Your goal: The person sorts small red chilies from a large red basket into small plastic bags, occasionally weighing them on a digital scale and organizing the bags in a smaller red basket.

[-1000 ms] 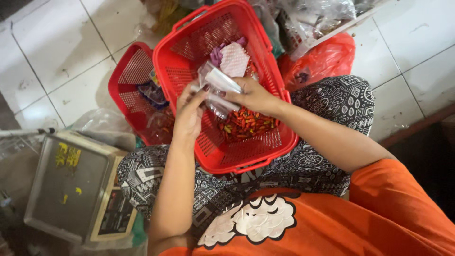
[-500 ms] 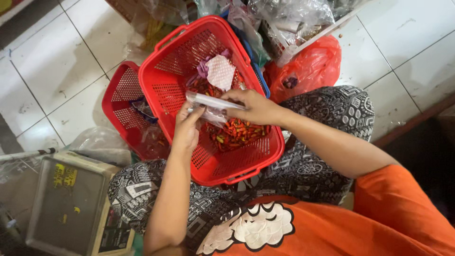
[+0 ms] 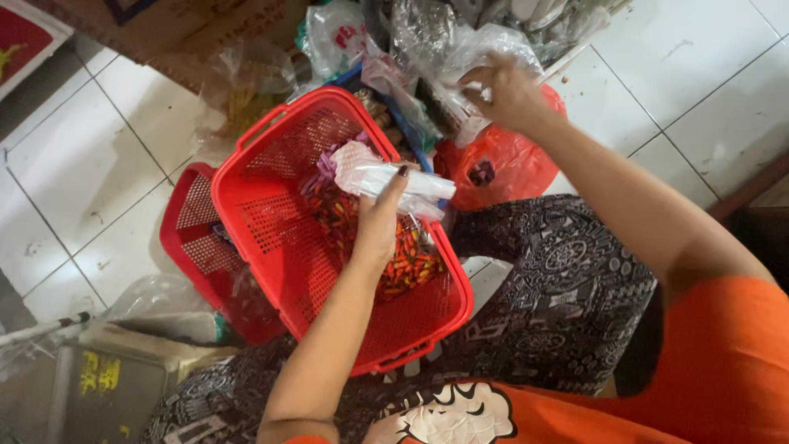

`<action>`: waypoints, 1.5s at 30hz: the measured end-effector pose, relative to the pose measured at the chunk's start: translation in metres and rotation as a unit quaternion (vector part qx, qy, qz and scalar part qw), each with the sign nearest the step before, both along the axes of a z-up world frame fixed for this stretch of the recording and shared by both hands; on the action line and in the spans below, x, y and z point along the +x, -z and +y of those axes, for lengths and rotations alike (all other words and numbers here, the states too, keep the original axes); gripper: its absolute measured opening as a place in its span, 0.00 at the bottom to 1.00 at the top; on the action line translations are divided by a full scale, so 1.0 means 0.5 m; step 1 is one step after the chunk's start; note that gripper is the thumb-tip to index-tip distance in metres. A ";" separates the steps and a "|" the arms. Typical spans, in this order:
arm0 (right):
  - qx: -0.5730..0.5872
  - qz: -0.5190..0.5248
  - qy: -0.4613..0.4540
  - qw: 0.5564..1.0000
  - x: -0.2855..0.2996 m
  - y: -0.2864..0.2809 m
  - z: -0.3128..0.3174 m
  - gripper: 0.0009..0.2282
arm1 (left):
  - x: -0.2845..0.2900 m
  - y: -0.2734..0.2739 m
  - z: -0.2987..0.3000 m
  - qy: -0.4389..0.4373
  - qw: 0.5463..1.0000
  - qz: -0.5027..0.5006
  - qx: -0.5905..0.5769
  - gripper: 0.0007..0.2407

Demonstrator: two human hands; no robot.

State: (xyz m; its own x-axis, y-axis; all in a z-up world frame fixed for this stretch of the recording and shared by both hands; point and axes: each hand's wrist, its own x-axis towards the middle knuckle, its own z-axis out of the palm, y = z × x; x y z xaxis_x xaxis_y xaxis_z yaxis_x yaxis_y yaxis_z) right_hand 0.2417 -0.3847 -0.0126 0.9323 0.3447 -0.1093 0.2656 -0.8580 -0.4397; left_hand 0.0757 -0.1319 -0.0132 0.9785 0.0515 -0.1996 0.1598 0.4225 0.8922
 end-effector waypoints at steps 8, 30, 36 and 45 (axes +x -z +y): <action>-0.360 -0.038 -0.158 0.919 0.030 0.247 -0.029 0.26 | -0.016 -0.029 0.005 0.006 0.998 0.064 0.018 0.10; 0.355 -0.016 -0.156 0.922 -0.263 -0.254 0.089 0.17 | -0.086 -0.055 0.124 0.062 0.955 0.046 -0.285 0.16; 0.695 0.253 -0.078 0.668 -0.217 -0.192 0.240 0.09 | -0.137 -0.081 0.242 0.002 0.969 0.022 -0.246 0.19; 0.655 0.413 -0.026 0.632 -0.192 -0.115 0.340 0.12 | -0.156 -0.044 0.321 -0.003 0.937 -0.044 -0.346 0.15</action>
